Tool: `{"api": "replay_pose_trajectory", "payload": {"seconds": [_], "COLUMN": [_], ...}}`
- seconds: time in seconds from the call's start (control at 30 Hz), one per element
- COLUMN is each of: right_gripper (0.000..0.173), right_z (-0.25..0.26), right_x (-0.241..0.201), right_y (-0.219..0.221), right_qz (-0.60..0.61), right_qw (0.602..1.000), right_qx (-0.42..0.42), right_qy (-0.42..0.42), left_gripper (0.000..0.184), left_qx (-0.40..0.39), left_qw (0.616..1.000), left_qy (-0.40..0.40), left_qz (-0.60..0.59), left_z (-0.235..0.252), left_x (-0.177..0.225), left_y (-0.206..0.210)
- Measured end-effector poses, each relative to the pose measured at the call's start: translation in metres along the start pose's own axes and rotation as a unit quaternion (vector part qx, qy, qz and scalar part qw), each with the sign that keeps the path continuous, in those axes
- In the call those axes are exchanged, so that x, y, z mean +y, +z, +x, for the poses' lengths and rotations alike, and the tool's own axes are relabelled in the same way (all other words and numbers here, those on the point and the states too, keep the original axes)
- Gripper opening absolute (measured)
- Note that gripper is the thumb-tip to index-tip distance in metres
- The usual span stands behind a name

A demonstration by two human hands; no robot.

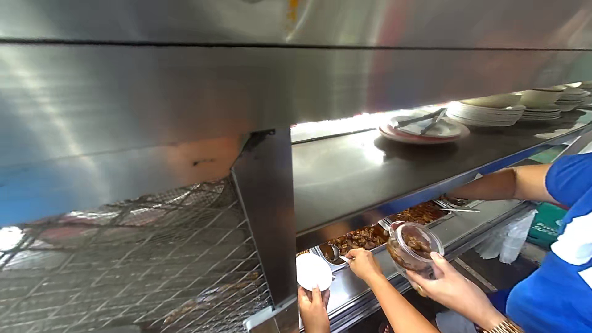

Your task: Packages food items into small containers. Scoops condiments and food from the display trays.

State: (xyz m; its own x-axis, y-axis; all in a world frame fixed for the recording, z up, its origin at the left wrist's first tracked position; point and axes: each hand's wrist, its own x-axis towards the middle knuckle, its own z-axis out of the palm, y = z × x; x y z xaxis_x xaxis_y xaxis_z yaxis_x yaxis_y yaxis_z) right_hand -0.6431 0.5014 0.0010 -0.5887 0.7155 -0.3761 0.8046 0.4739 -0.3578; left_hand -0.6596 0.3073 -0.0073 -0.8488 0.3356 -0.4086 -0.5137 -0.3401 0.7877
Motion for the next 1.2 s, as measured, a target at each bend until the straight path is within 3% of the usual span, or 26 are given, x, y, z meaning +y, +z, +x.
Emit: {"api": "replay_pose_trajectory", "payload": {"seconds": [0.2, 0.33, 0.47, 0.63, 0.83, 1.03, 1.2], "right_gripper": [0.022, 0.034, 0.043, 0.04, 0.039, 0.031, 0.022], "right_z": [0.008, -0.022, -0.04, -0.048, -0.035, -0.003, 0.014], "right_x": [0.03, 0.019, 0.004, -0.02, -0.013, 0.013, 0.048], "right_y": [0.022, 0.013, 0.004, 0.002, 0.007, -0.002, 0.012], "right_qz": [0.178, 0.036, -0.106, -0.151, -0.142, 0.031, 0.257], "right_qw": [0.982, 0.991, 0.974, 0.986, 0.988, 0.999, 0.962], "right_qx": [0.059, 0.129, 0.195, 0.062, 0.052, 0.006, 0.039], "right_qy": [-0.027, -0.016, -0.053, -0.047, -0.026, -0.016, -0.085], "left_gripper": [0.044, 0.044, 0.043, 0.043, 0.043, 0.043, 0.044], "left_qx": [0.029, 0.029, 0.035, 0.042, 0.038, 0.042, 0.055], "left_qw": [0.999, 0.998, 0.998, 0.998, 0.998, 0.998, 0.997], "left_qy": [0.029, 0.04, 0.042, 0.04, 0.043, 0.051, 0.06], "left_qz": [-0.011, -0.024, -0.025, -0.023, -0.026, -0.013, 0.007], "left_z": [0.012, 0.017, 0.019, 0.022, 0.023, 0.025, 0.027], "left_x": [0.003, -0.001, -0.005, -0.006, -0.007, -0.009, -0.01], "left_y": [0.015, 0.018, 0.018, 0.018, 0.017, 0.017, 0.025]}}
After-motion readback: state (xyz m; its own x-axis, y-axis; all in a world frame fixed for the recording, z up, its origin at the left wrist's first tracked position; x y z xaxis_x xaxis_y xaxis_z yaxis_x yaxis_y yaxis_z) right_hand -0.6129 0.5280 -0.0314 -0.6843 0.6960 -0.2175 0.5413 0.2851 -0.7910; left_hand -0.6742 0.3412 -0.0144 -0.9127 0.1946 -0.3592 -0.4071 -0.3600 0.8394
